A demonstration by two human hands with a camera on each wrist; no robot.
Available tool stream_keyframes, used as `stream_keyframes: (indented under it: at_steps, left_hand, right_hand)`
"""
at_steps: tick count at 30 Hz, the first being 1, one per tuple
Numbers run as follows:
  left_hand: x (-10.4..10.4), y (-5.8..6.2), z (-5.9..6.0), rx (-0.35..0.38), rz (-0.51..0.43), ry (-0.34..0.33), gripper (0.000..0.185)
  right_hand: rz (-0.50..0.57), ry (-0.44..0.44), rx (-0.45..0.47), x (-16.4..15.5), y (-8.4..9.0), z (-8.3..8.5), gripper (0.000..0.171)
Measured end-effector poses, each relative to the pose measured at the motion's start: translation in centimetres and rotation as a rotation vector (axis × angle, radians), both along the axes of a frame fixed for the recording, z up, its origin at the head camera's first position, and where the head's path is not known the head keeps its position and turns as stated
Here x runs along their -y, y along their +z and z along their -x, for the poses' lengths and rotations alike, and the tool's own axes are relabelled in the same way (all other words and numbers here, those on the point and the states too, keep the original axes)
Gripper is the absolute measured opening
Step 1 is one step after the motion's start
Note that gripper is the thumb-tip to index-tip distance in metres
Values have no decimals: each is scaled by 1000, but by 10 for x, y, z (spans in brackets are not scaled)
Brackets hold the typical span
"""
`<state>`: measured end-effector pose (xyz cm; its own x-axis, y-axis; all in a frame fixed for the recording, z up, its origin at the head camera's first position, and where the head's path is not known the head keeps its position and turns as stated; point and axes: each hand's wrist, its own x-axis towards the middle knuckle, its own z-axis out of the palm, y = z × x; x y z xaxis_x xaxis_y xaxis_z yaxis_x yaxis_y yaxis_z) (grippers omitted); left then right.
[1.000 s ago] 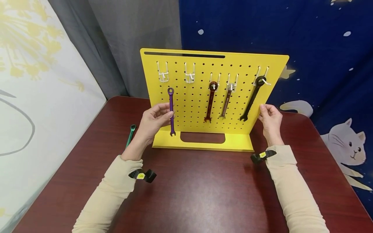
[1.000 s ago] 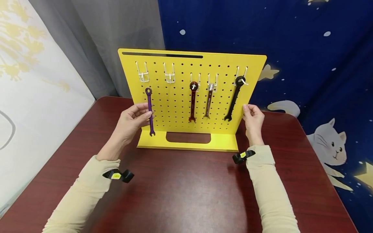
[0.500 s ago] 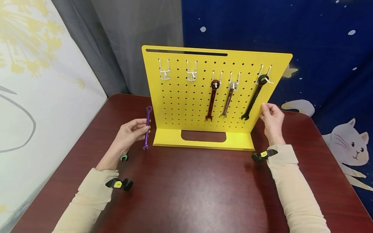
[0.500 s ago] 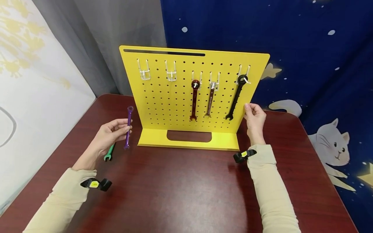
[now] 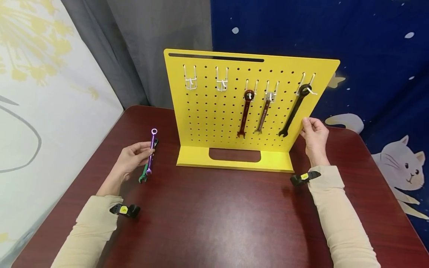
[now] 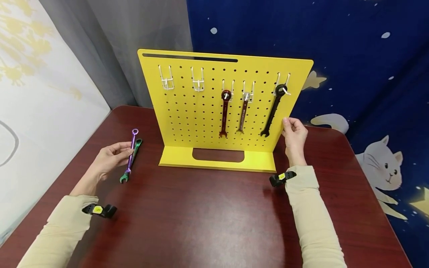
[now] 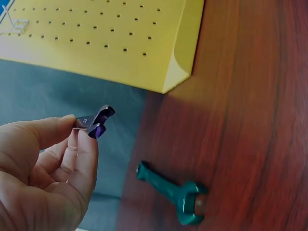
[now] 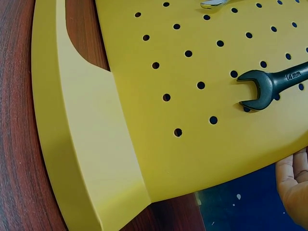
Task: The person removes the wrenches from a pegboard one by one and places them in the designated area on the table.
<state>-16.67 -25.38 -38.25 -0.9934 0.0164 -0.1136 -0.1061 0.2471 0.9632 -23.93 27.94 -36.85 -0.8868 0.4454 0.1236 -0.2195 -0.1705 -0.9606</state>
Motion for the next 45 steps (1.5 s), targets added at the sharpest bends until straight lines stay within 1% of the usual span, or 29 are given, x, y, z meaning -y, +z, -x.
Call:
stream_keyframes:
  at_steps: [7, 9, 13, 16, 18, 21, 24, 28, 34, 40, 45]
  left_hand:
    - [18, -8, 4, 9, 55, 30, 52]
    - [24, -10, 5, 21, 87, 35, 53]
    - [33, -14, 7, 66, 151, 41, 50]
    - [38, -18, 9, 89, 183, 48, 48]
    - [41, -20, 10, 92, 197, 50, 47]
    - [43, -25, 13, 90, 244, 57, 45]
    - [46, -30, 15, 85, 326, 69, 42]
    - [45, -34, 17, 63, 440, 89, 37]
    - [43, -36, 17, 29, 515, 119, 32]
    - [40, -37, 18, -2, 607, 139, 29]
    - [38, -37, 17, -27, 678, 175, 26]
  right_hand:
    - [-11, 6, 2, -1, 2, 3, 17]
    - [-2, 7, -1, -1, 2, 3, 14]
    - [22, 2, -19, 0, 2, 3, 4]
    - [25, -1, -32, 1, 1, 3, 5]
    - [22, -3, -32, 2, 1, 4, 5]
    - [14, -2, -23, 2, 1, 3, 5]
    - [27, -2, -16, 1, 1, 2, 6]
    - [38, -3, -16, 1, 1, 1, 6]
    - [40, -1, -18, 1, 2, 1, 5]
    - [43, 0, -23, 1, 2, 1, 10]
    - [36, 1, -23, 1, 1, 1, 13]
